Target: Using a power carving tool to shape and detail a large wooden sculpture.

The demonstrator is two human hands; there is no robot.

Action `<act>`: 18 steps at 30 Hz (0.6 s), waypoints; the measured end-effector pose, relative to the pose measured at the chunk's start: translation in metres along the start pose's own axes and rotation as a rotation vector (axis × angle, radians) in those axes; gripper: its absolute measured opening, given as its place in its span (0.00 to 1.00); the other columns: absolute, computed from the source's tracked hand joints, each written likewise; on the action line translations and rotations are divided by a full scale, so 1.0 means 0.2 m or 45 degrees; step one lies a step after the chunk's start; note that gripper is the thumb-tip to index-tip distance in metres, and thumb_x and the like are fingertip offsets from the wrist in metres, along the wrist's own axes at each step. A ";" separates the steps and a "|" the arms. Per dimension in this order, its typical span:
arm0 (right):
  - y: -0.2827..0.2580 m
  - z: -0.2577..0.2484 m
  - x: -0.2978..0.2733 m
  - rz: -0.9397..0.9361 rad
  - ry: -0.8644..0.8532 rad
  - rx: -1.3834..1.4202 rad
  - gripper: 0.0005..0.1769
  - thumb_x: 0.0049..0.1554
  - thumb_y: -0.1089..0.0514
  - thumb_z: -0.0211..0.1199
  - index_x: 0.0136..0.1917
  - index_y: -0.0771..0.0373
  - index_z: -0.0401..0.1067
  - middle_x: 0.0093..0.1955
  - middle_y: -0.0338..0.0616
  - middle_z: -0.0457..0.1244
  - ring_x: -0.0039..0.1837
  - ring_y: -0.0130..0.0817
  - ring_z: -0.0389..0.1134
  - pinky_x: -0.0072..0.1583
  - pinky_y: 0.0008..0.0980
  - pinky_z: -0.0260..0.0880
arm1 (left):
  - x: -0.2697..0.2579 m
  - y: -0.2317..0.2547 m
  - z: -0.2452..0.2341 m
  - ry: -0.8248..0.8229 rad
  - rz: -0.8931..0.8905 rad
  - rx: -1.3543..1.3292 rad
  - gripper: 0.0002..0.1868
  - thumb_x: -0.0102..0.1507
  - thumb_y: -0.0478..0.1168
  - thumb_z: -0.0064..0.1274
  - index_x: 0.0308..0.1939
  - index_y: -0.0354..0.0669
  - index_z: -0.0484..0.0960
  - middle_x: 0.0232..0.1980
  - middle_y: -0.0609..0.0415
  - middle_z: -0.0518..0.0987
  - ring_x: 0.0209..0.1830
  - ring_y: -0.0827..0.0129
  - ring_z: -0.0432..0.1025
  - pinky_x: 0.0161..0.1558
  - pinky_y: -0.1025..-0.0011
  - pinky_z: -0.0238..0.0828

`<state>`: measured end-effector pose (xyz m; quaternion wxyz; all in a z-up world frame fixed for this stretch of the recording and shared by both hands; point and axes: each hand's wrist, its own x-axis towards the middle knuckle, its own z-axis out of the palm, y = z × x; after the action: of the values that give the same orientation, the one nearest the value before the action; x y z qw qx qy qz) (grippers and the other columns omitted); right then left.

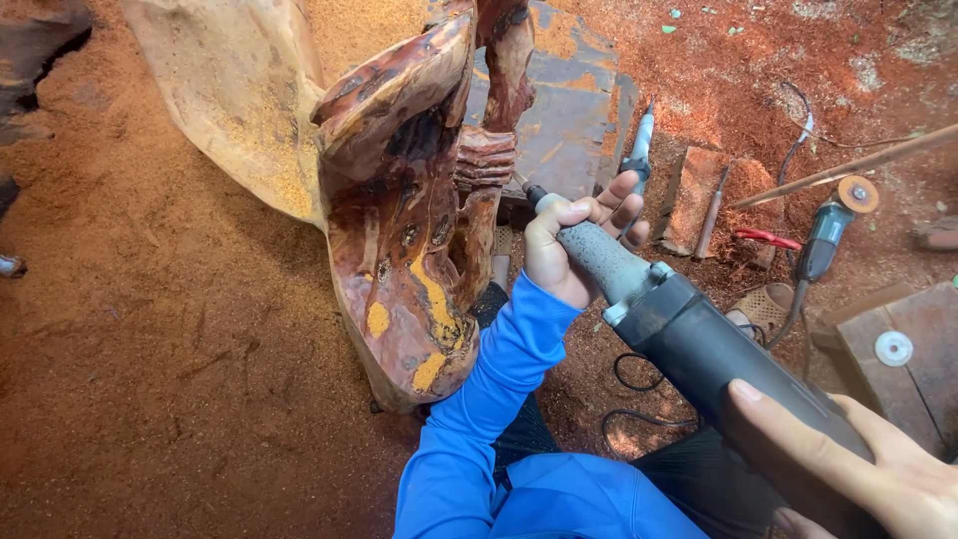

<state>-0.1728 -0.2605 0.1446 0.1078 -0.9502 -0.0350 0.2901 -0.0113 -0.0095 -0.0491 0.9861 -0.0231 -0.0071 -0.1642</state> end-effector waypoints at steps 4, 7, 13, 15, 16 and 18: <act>-0.03 0.00 -0.03 -0.017 0.045 0.089 0.61 0.36 0.54 0.80 0.74 0.02 0.62 0.70 0.08 0.65 0.67 0.14 0.72 0.65 0.24 0.68 | -0.01 0.00 0.00 -0.024 -0.017 -0.027 0.24 0.66 0.37 0.49 0.62 0.22 0.76 0.65 0.42 0.79 0.58 0.57 0.78 0.58 0.55 0.80; -0.01 -0.01 -0.03 0.000 -0.024 0.190 0.63 0.36 0.55 0.83 0.74 0.02 0.64 0.70 0.09 0.65 0.69 0.12 0.71 0.68 0.23 0.66 | -0.02 -0.01 0.01 0.086 0.057 0.030 0.06 0.67 0.35 0.48 0.36 0.39 0.78 0.64 0.36 0.78 0.57 0.49 0.78 0.54 0.50 0.81; -0.03 -0.01 -0.05 -0.026 0.026 0.144 0.63 0.35 0.54 0.83 0.75 0.03 0.63 0.72 0.09 0.64 0.70 0.13 0.69 0.67 0.24 0.65 | -0.02 -0.01 0.01 0.025 0.020 -0.006 0.12 0.66 0.36 0.49 0.49 0.30 0.80 0.65 0.41 0.79 0.58 0.53 0.78 0.56 0.52 0.80; 0.03 0.00 -0.04 -0.039 0.003 0.047 0.63 0.36 0.53 0.81 0.75 0.00 0.61 0.72 0.05 0.62 0.68 0.09 0.71 0.64 0.21 0.68 | -0.06 -0.01 0.08 0.039 0.055 0.068 0.10 0.65 0.36 0.50 0.42 0.31 0.81 0.64 0.42 0.79 0.57 0.55 0.78 0.56 0.54 0.80; 0.05 0.01 -0.03 -0.051 -0.021 -0.048 0.63 0.37 0.51 0.80 0.75 -0.03 0.58 0.71 0.02 0.61 0.65 0.06 0.73 0.61 0.18 0.70 | -0.07 0.00 0.11 0.056 0.089 0.141 0.09 0.64 0.36 0.51 0.36 0.32 0.82 0.64 0.44 0.80 0.56 0.57 0.78 0.55 0.55 0.80; 0.18 0.05 0.00 -0.095 -0.034 -0.113 0.61 0.39 0.47 0.78 0.75 -0.04 0.54 0.75 0.04 0.57 0.69 0.09 0.69 0.63 0.20 0.71 | -0.11 0.00 0.09 -0.041 0.079 0.136 0.16 0.64 0.36 0.51 0.51 0.27 0.77 0.60 0.39 0.81 0.55 0.54 0.79 0.57 0.56 0.80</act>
<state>-0.1780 -0.2930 0.1283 0.0757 -0.9482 -0.0846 0.2969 -0.0313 -0.0008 -0.0319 0.9903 0.0269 -0.0309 -0.1326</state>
